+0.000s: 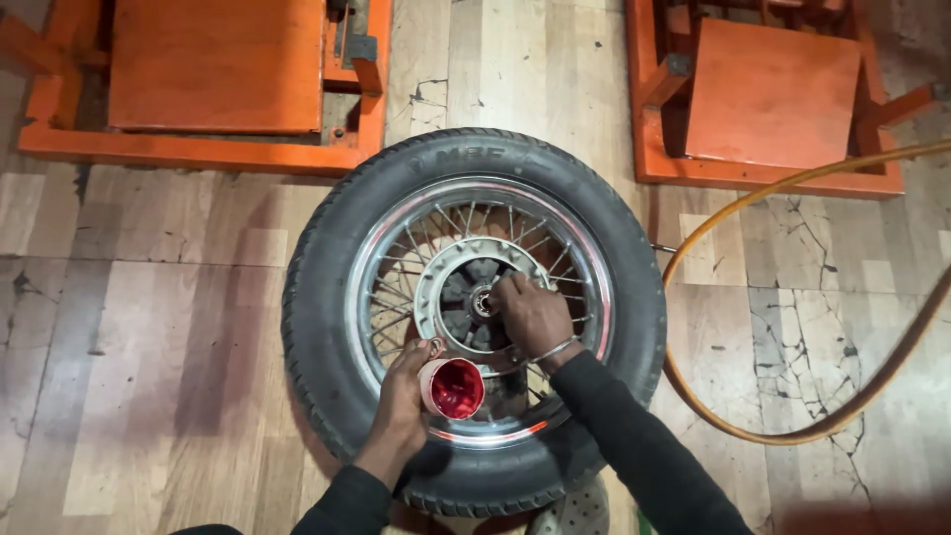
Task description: The person kneels beside a motorcycle wheel lying on the workshop floor and packs grease into the wheel hub. They scoop grease from a cup with their fingers, press it into the hub and bearing area, use a small stick to work grease into recesses, and wipe components with a rag.
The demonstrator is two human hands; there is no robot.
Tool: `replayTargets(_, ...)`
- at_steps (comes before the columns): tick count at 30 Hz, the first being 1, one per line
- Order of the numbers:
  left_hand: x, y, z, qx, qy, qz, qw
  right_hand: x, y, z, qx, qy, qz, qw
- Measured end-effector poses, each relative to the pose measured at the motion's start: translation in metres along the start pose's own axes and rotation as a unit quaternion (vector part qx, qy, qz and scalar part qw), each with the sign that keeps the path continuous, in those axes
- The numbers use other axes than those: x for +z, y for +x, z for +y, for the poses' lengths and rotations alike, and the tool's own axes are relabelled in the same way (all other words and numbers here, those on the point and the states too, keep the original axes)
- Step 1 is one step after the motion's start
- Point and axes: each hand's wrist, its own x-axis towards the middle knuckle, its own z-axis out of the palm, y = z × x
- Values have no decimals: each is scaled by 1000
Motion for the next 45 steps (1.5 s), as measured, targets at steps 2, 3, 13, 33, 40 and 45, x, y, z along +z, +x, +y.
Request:
replayTargets(2,-8,5,-1,-1,-15,4,1000,3,8,3,-10,0,10,1000)
replayTargets(3,-11,7,-3,-3,-28,6,1000,4,11,5,-17,-1,20,1000)
replayTargets(13,1,-3,5,6,-12,19,1000,7,28,-6,-216,-43,61,974)
replayTargets(33,8,-6,4,28,61,31,997,49,-11,6,37,439,-11,898)
replayTargets(40,5,-11,14,44,37,44,997,-83,-110,167,221,498,-190,817)
replayTargets(45,9,-4,14,64,61,28,996,-164,-85,61,90,-462,157,868)
